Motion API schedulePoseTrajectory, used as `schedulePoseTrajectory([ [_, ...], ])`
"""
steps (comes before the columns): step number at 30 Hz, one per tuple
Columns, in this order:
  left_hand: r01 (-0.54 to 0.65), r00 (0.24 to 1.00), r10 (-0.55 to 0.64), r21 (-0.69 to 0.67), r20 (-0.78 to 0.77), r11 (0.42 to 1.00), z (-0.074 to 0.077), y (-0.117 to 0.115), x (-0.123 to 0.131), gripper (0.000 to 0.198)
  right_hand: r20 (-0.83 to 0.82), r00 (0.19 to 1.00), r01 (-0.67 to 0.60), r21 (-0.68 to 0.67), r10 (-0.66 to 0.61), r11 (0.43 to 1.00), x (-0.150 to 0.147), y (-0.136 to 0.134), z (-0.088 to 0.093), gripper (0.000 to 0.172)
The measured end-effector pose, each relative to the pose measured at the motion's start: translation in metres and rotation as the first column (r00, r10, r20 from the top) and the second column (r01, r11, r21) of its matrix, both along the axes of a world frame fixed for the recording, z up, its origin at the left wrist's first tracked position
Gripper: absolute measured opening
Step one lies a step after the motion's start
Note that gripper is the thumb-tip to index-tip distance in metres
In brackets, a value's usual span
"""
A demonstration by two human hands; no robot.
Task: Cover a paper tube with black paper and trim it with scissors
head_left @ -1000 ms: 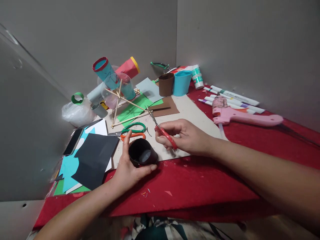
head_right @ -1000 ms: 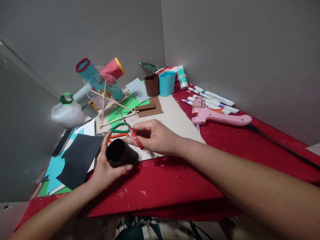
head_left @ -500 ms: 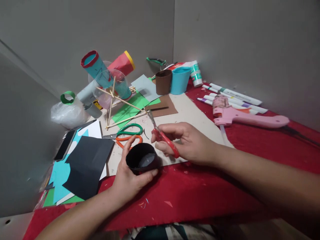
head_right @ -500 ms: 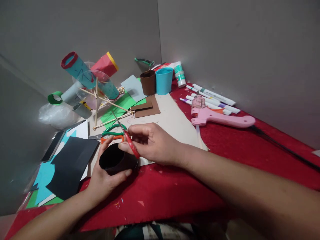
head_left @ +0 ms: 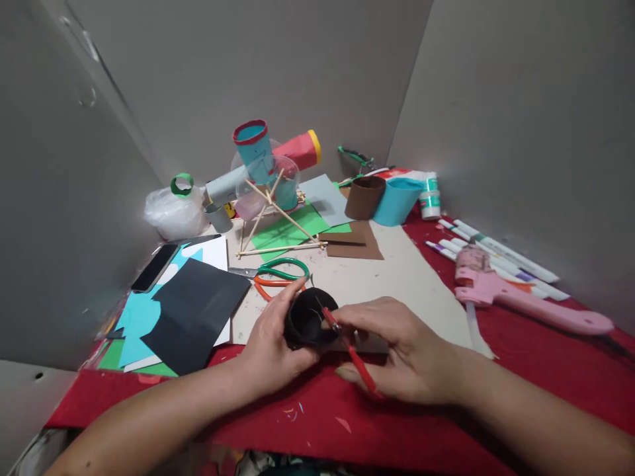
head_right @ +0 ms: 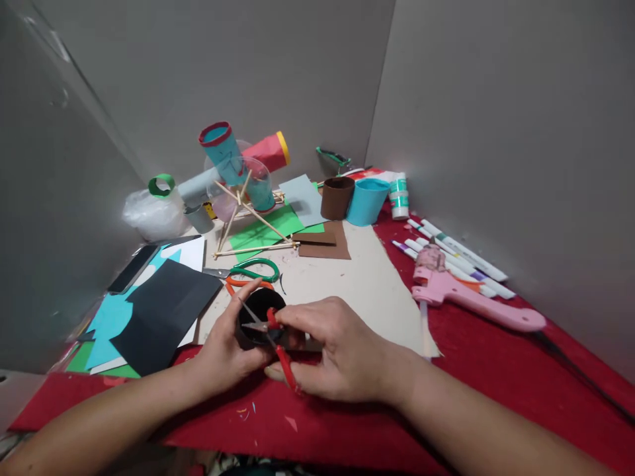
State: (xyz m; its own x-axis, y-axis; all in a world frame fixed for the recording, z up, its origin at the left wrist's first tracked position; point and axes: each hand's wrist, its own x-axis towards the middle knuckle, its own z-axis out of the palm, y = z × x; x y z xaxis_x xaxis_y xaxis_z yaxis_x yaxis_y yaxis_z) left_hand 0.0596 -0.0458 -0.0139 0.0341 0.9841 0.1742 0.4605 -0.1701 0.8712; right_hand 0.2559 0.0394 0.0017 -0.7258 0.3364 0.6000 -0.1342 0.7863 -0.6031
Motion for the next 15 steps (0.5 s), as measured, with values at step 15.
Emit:
schedulePoseTrajectory([
  [15, 0.156, 0.597, 0.318, -0.496, 0.737, 0.854, 0.022, 0.002, -0.017, 0.06, -0.028, 0.998, 0.065, 0.309, -0.059, 0.949, 0.006, -0.008, 0.012, 0.016],
])
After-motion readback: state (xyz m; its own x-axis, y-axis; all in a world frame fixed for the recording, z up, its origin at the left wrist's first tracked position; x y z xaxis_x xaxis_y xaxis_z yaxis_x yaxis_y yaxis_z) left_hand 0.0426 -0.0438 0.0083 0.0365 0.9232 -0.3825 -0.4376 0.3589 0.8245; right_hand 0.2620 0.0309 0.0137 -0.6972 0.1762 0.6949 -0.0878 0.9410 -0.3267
